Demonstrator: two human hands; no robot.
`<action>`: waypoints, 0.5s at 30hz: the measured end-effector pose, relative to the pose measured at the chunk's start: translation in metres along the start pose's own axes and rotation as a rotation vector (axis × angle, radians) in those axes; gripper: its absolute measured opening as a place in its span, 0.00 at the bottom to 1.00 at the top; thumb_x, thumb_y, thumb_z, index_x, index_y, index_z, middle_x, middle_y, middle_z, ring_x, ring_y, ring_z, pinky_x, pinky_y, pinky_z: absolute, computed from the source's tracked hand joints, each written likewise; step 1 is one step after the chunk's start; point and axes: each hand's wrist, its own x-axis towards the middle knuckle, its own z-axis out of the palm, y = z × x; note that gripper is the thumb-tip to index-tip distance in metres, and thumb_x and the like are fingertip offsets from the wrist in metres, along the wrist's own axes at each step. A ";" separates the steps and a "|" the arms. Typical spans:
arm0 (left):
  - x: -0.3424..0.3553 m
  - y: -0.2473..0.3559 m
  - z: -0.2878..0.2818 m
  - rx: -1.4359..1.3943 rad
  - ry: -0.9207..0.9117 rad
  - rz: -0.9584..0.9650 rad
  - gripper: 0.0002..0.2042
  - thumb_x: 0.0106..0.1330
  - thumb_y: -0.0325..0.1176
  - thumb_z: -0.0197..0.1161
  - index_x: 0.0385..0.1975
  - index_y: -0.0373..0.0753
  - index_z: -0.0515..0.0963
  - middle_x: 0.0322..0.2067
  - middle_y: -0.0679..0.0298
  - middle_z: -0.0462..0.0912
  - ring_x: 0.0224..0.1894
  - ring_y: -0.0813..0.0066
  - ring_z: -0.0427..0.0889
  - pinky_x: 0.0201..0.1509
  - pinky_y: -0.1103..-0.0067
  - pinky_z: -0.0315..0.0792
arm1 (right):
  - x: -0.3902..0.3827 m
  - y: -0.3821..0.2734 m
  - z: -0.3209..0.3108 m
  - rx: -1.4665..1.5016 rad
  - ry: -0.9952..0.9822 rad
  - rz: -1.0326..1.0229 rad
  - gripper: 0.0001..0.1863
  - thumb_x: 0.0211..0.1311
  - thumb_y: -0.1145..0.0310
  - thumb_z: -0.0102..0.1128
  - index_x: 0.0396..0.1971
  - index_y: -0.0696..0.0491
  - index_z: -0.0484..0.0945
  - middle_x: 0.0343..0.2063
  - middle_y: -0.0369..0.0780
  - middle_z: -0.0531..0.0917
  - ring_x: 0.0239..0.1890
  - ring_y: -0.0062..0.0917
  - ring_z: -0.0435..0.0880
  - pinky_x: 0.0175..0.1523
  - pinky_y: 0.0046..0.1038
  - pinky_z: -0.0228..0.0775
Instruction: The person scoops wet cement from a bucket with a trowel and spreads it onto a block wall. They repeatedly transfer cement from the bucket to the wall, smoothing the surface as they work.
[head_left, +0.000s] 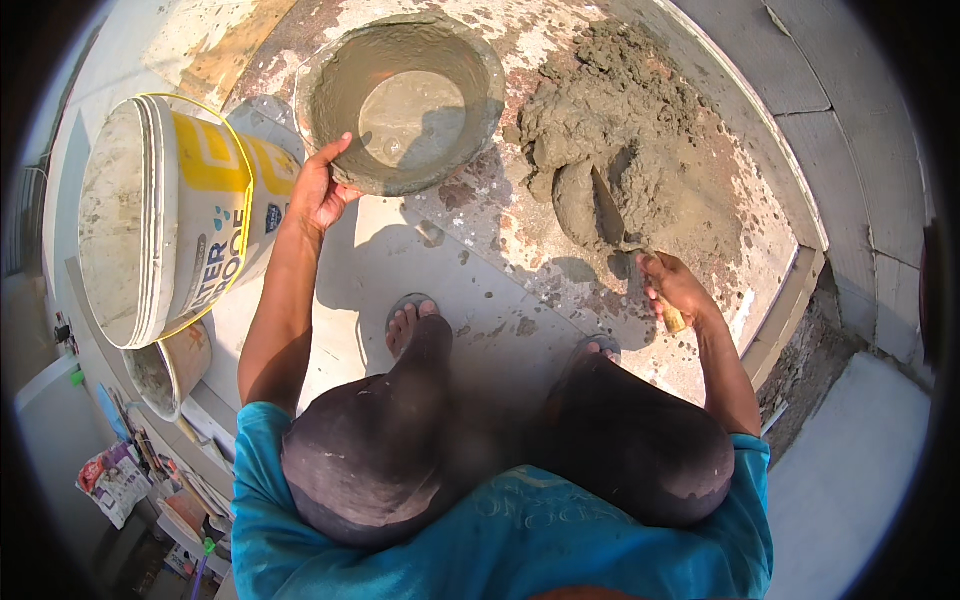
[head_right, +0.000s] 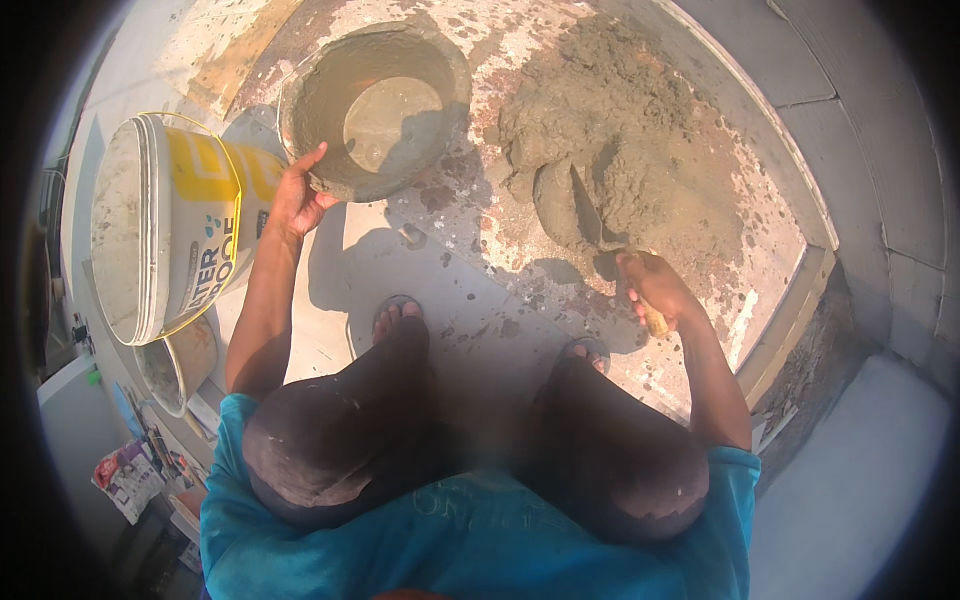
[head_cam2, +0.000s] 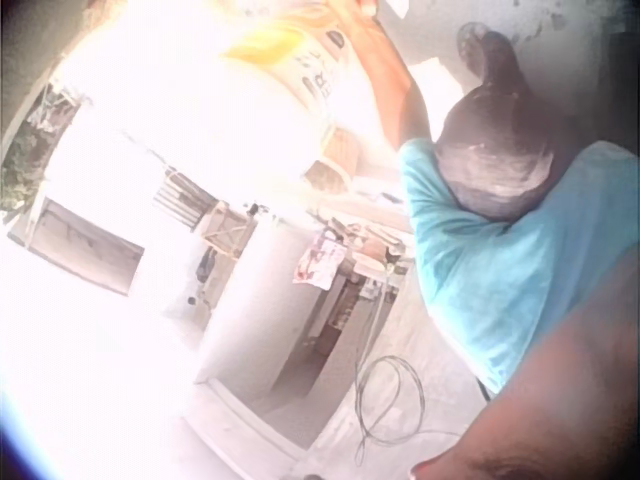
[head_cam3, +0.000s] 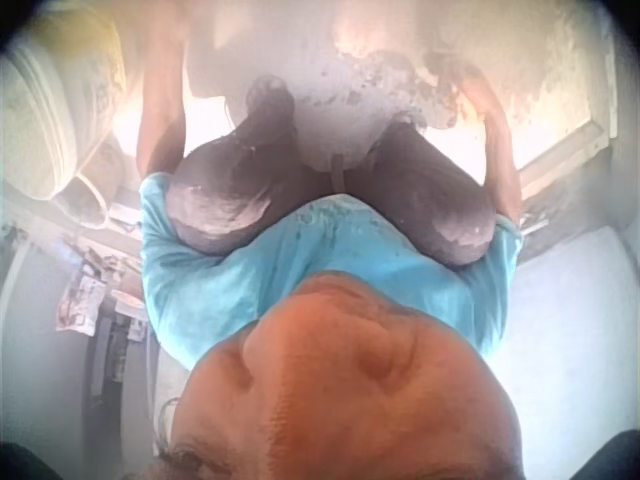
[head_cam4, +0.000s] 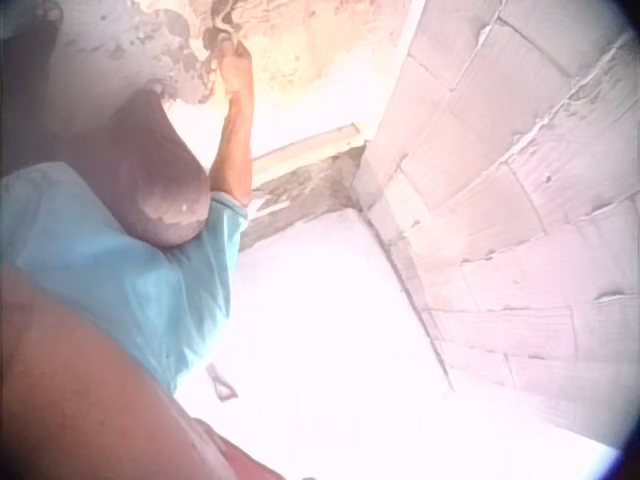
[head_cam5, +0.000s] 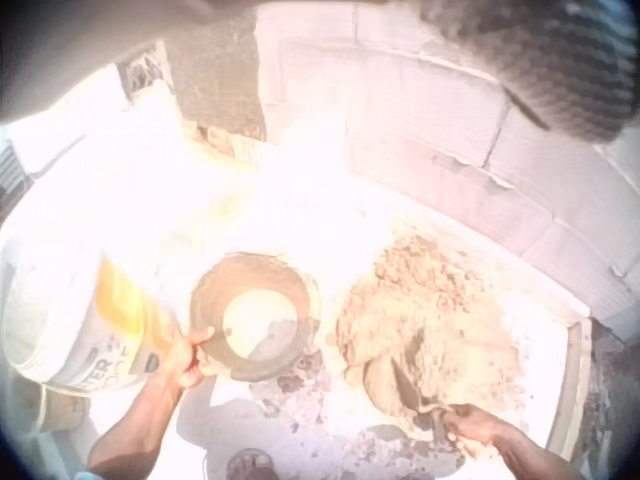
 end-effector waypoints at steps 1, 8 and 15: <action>0.007 0.001 -0.008 0.000 -0.015 -0.004 0.14 0.68 0.29 0.58 0.49 0.27 0.72 0.40 0.51 0.83 0.31 0.60 0.87 0.29 0.69 0.87 | -0.009 -0.003 -0.007 -0.038 -0.053 0.013 0.19 0.74 0.52 0.56 0.43 0.55 0.71 0.16 0.32 0.69 0.10 0.16 0.67 0.15 0.23 0.62; -0.041 0.001 0.053 0.208 0.108 0.209 0.20 0.59 0.23 0.58 0.53 0.34 0.71 0.39 0.60 0.79 0.31 0.69 0.82 0.30 0.74 0.81 | -0.071 -0.152 -0.036 -0.880 0.191 -0.700 0.24 0.70 0.50 0.59 0.55 0.53 0.75 0.22 0.48 0.81 0.28 0.39 0.85 0.35 0.40 0.72; -0.134 0.021 0.158 0.218 0.133 0.438 0.27 0.60 0.17 0.56 0.63 0.33 0.68 0.49 0.61 0.79 0.48 0.76 0.78 0.50 0.80 0.74 | -0.102 -0.286 -0.009 -1.378 -0.067 -0.406 0.22 0.69 0.54 0.59 0.56 0.51 0.76 0.29 0.50 0.85 0.35 0.46 0.87 0.42 0.45 0.78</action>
